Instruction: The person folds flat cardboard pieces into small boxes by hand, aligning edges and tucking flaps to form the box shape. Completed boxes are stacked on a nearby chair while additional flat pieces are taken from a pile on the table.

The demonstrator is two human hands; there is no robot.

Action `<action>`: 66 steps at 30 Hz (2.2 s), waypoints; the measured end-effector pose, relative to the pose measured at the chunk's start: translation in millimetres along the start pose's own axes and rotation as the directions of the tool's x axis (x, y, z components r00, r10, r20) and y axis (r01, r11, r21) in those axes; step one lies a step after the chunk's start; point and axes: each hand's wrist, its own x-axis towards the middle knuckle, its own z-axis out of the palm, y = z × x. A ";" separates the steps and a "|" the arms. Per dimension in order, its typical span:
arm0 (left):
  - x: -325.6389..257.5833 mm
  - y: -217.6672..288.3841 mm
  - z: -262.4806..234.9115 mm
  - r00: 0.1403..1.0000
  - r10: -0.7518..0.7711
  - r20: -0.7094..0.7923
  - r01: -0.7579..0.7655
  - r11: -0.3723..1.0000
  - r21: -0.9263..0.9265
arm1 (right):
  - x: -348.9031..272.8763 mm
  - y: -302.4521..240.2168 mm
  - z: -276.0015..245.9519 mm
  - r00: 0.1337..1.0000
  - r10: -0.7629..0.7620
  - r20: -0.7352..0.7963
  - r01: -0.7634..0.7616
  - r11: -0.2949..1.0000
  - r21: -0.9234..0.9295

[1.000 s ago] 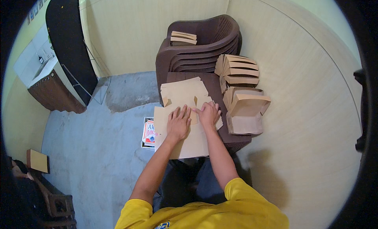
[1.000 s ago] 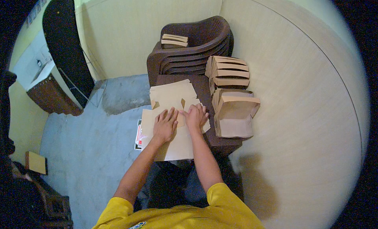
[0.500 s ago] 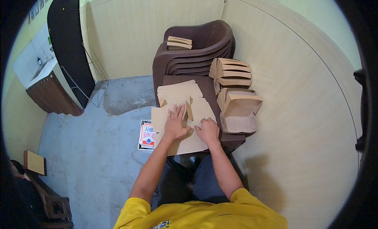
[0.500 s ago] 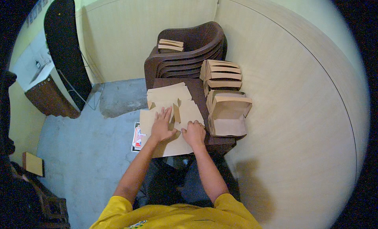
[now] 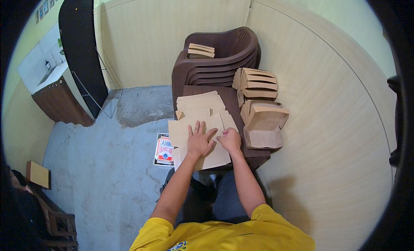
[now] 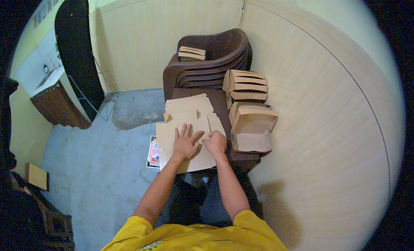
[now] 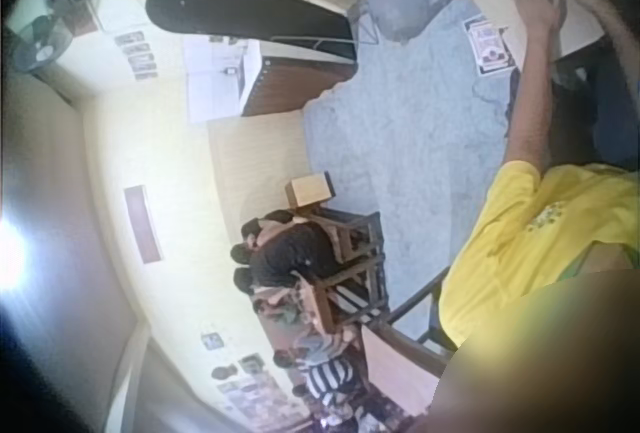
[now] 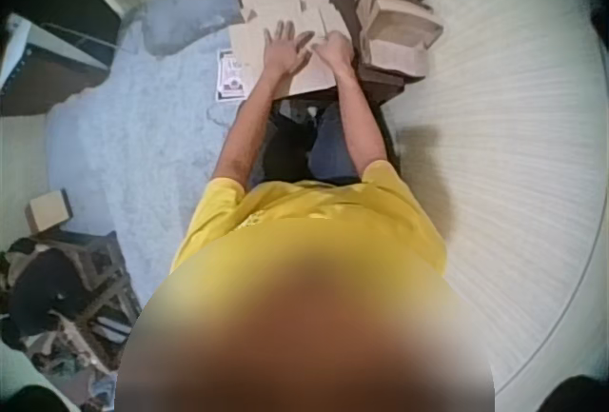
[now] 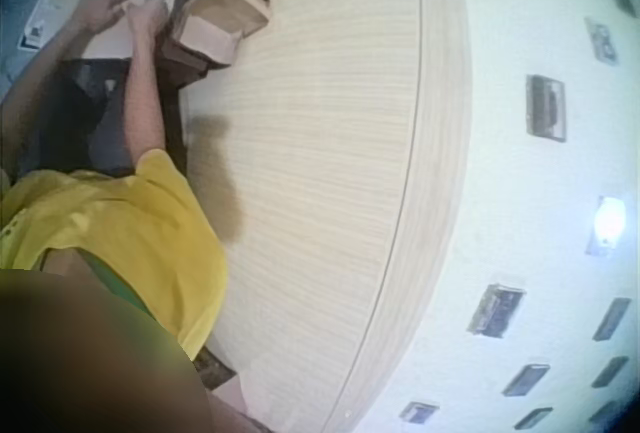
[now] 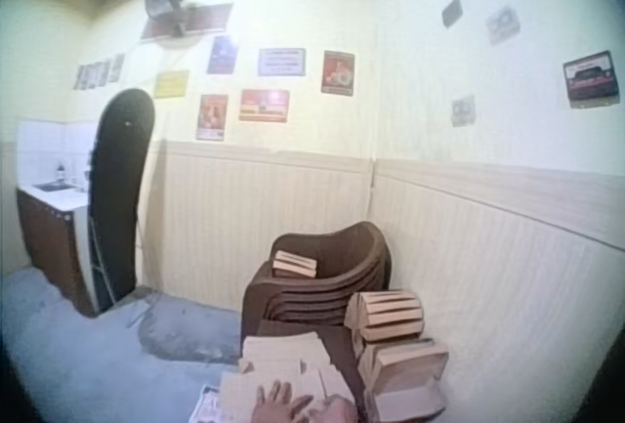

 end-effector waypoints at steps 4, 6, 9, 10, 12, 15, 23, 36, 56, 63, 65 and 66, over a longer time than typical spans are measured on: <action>2.7 -3.8 7.6 1.000 -0.018 0.011 0.018 1.000 -0.003 | -7.3 6.2 14.6 0.997 -0.078 0.006 0.077 0.988 0.137; 9.0 -11.8 9.8 1.000 -0.017 -0.004 0.016 0.995 -0.102 | -11.1 7.4 22.3 0.962 -0.270 -0.051 0.274 0.954 0.121; 11.3 -20.7 10.4 0.999 -0.040 -0.013 0.035 0.967 -0.251 | -10.1 10.8 27.5 0.884 -0.460 -0.078 0.459 0.888 -0.033; 11.1 -21.8 9.6 0.998 -0.067 0.004 0.065 0.950 -0.307 | -8.5 13.0 26.9 0.889 -0.452 -0.071 0.458 0.883 0.104; 7.7 -19.0 8.0 0.998 -0.048 -0.038 0.037 0.967 -0.250 | -3.8 17.6 23.0 0.940 -0.337 0.045 0.307 0.900 0.311; 5.0 -13.3 3.3 0.998 -0.042 -0.050 0.029 0.970 -0.243 | 0.0 24.0 15.1 0.961 -0.265 -0.080 0.274 0.872 0.406; 3.6 -16.3 8.6 0.998 -0.002 -0.063 -0.011 0.980 -0.200 | 20.9 11.4 28.0 0.906 -0.330 -0.265 0.328 0.943 -0.053; 1.9 -30.4 -12.2 0.999 0.051 -0.006 -0.051 0.999 0.003 | -21.8 -3.2 -15.3 0.999 0.032 -0.040 -0.042 0.954 -0.296; 18.0 6.1 3.7 0.982 -0.044 0.183 0.055 0.997 -0.054 | 25.8 5.6 28.2 0.963 -0.185 -0.196 0.225 0.952 0.206; 0.0 10.3 16.4 0.998 0.036 -0.059 -0.043 0.991 -0.128 | 23.6 24.5 32.3 0.935 -0.351 -0.054 0.345 0.862 0.371; 1.1 8.8 17.5 0.995 0.030 -0.090 -0.042 0.990 -0.138 | 22.2 25.8 30.5 0.932 -0.361 0.031 0.316 0.851 0.419; 1.3 8.3 18.4 0.991 0.031 -0.127 -0.048 0.991 -0.129 | 21.5 25.8 28.8 0.874 -0.485 -0.034 0.472 0.830 0.298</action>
